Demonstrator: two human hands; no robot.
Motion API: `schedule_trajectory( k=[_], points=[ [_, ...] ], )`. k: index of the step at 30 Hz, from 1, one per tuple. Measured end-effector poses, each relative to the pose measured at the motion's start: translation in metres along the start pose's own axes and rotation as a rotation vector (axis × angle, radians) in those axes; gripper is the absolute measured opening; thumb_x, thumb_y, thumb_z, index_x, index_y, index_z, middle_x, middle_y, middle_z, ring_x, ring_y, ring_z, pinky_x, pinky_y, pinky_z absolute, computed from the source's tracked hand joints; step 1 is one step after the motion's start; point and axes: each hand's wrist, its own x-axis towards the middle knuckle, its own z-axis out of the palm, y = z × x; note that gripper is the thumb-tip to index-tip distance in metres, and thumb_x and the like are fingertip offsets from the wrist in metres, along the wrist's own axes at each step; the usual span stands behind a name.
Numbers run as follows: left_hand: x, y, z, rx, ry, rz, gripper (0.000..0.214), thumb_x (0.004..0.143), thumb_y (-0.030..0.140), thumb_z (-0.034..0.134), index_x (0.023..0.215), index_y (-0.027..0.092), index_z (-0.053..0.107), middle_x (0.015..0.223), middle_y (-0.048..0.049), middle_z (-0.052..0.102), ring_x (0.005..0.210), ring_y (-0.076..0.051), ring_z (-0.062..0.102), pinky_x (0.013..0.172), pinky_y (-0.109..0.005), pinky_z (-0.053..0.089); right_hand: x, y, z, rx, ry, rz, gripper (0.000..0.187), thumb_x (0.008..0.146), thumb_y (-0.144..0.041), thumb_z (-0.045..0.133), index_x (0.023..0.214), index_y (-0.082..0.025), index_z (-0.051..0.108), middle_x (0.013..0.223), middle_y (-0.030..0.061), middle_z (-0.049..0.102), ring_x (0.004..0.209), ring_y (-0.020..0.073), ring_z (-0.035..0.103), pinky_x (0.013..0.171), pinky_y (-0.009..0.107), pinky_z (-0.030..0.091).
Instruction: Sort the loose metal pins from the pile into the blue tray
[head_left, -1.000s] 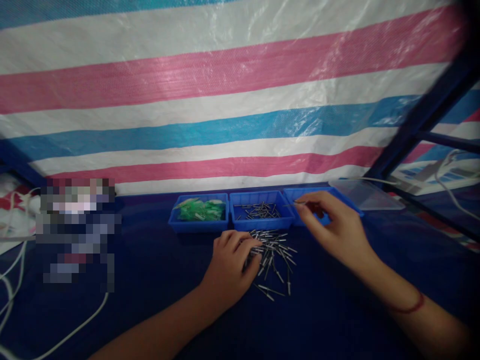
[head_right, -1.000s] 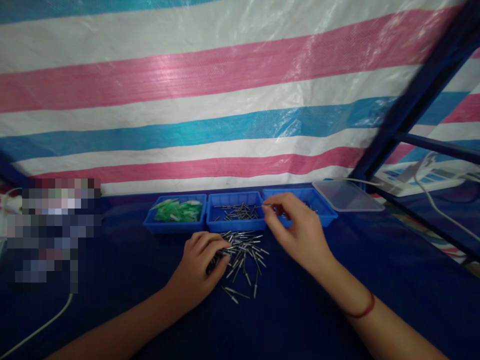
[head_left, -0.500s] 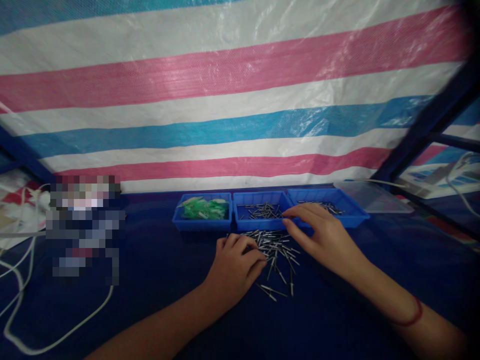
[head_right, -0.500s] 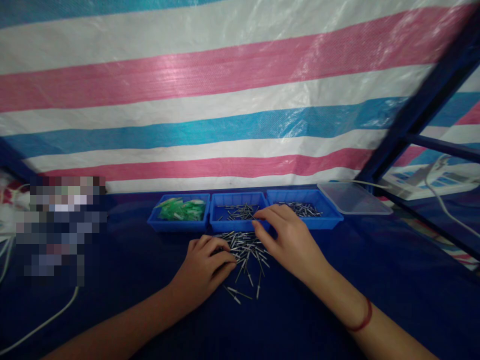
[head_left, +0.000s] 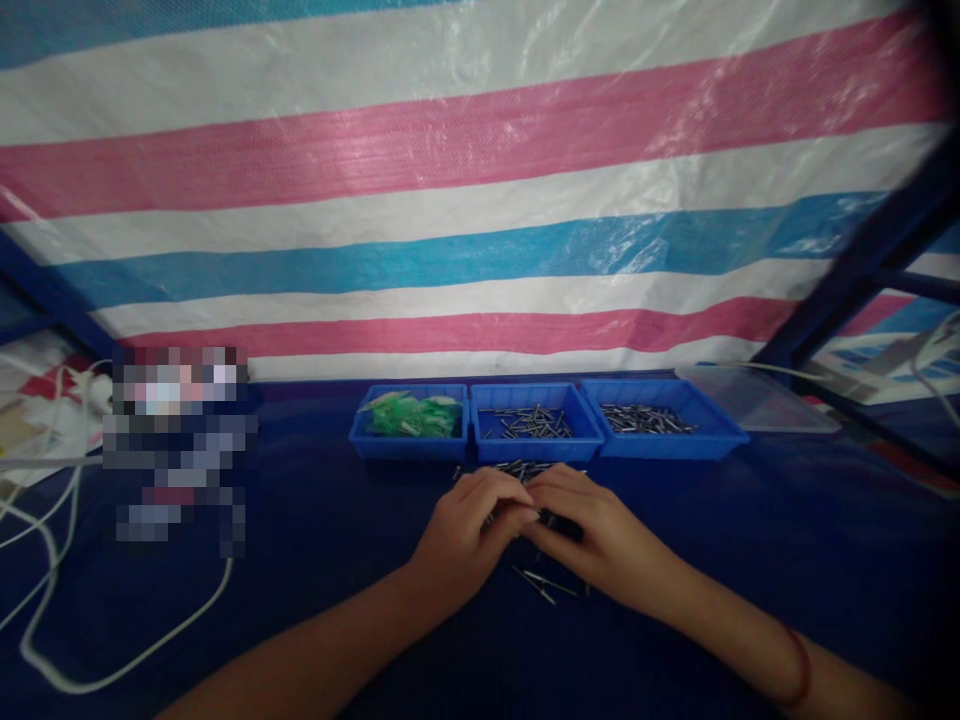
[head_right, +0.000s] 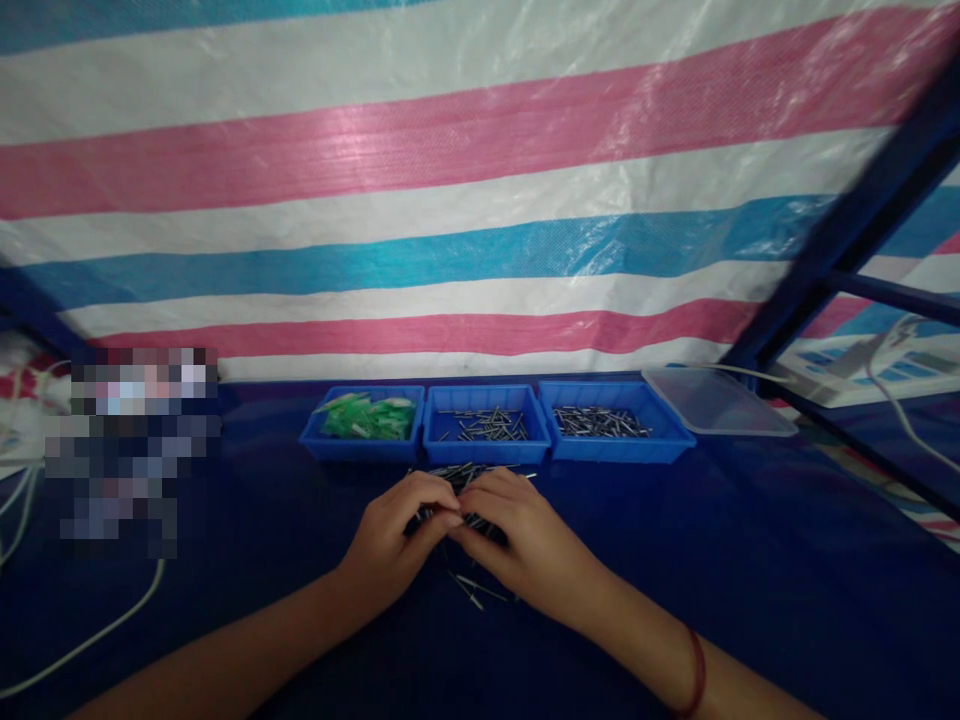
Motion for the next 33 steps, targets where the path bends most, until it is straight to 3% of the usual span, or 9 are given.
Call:
schedule_trajectory(
  k=[7,12,18,33],
  points=[
    [0.0036,-0.0006,-0.001,-0.017,0.084,-0.159,0.006,0.088,0.018,0.054,0.085,0.017,0.06,0.083,-0.0008,0.064,0.079,-0.013,0.06,0.073,-0.022,0.044,-0.0009,0.0084,-0.0019,0.185,0.169,0.107,0.013,0.089,-0.027,0.053,0.087,-0.021,0.065,0.086,0.0042,0.067,0.083,0.0172,0.061,0.075,0.03,0.049],
    [0.0041,0.0,-0.0009,0.002,0.051,-0.173,0.007,0.087,0.021,0.055,0.085,0.016,0.061,0.081,-0.0014,0.065,0.075,-0.013,0.06,0.071,-0.022,0.044,-0.0031,0.0087,-0.0002,0.295,0.31,0.215,0.012,0.086,-0.032,0.059,0.088,-0.021,0.065,0.086,0.0037,0.066,0.082,0.0173,0.061,0.071,0.028,0.049],
    [0.0028,-0.0025,0.0,0.039,-0.062,-0.087,0.016,0.089,0.023,0.053,0.097,0.016,0.064,0.092,-0.0055,0.068,0.086,-0.016,0.062,0.077,-0.025,0.044,-0.0031,0.004,0.0011,0.307,0.278,0.191,0.011,0.086,-0.03,0.058,0.082,-0.021,0.064,0.08,0.0029,0.064,0.076,0.0163,0.06,0.069,0.029,0.047],
    [0.0053,-0.0065,0.0043,0.081,-0.063,-0.01,0.012,0.09,0.02,0.052,0.092,0.015,0.063,0.085,-0.0046,0.066,0.081,-0.016,0.061,0.074,-0.025,0.042,-0.0024,0.0052,-0.0008,0.299,0.338,0.212,0.013,0.084,-0.029,0.059,0.077,-0.019,0.062,0.076,0.0031,0.062,0.072,0.0161,0.058,0.066,0.029,0.045]
  ],
)
